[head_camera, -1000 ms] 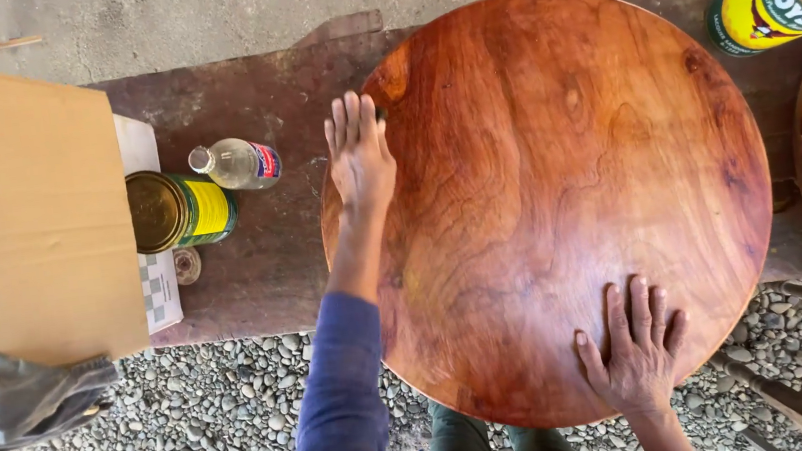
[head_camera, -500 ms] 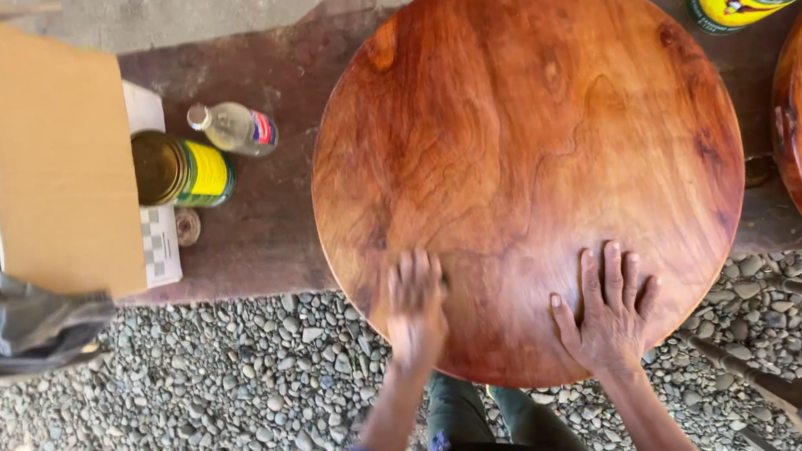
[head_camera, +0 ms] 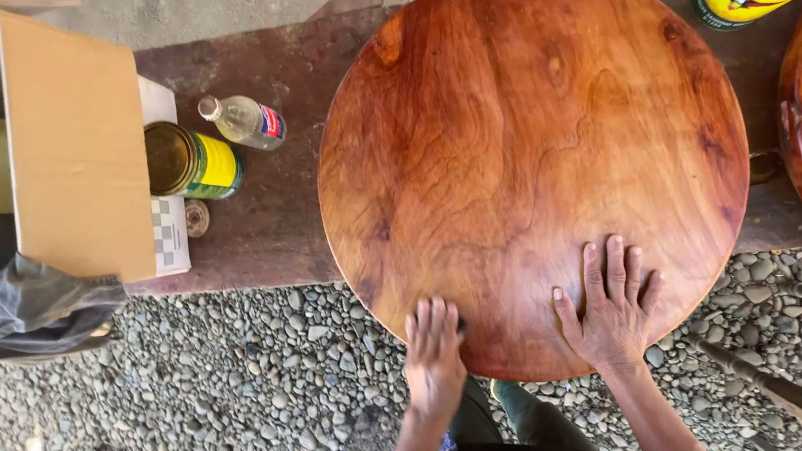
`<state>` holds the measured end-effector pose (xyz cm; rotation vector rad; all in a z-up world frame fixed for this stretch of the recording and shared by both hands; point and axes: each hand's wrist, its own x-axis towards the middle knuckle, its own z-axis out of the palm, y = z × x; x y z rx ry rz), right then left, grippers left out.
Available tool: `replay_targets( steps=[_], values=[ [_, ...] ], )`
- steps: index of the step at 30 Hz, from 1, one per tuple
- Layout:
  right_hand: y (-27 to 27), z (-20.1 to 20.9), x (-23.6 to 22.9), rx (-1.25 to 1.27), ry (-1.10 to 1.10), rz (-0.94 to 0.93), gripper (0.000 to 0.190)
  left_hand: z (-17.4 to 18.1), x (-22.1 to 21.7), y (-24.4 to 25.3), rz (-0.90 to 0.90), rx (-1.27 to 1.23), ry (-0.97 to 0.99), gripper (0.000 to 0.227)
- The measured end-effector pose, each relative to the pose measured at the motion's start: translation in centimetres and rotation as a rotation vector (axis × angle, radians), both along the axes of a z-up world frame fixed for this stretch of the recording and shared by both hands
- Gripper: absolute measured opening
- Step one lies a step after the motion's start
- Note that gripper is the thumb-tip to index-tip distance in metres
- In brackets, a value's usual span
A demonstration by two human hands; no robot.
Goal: Applying finish and sanding a circular wooden table top to achieve a smooth surface.
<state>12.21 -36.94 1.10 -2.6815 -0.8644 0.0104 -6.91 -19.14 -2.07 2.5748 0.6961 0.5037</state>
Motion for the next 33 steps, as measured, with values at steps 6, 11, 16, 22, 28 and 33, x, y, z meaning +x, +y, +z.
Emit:
replay_targets(
  steps=[6,11,16,22,28,33],
  values=[
    [0.2,0.4,-0.2,0.009,-0.016,0.004,0.077,-2.4,12.0,13.6,0.057,0.165,-0.079,0.033],
    [-0.1,0.0,-0.3,0.047,-0.011,0.000,0.078,3.4,7.8,8.1,0.033,0.031,-0.057,0.048],
    [0.3,0.2,-0.1,0.039,-0.003,-0.010,0.077,-1.8,3.5,6.2,0.007,0.041,-0.027,0.038],
    [0.6,0.4,0.0,0.040,0.003,-0.022,0.077,-2.9,19.0,22.3,0.048,0.197,-0.089,0.039],
    [0.8,0.5,0.2,0.048,-0.013,-0.028,0.076,-3.1,18.9,22.6,0.055,0.146,-0.073,0.044],
    [1.3,0.4,0.4,0.050,-0.059,-0.028,0.074,0.2,11.5,17.7,-0.028,0.075,-0.008,0.048]
  ],
)
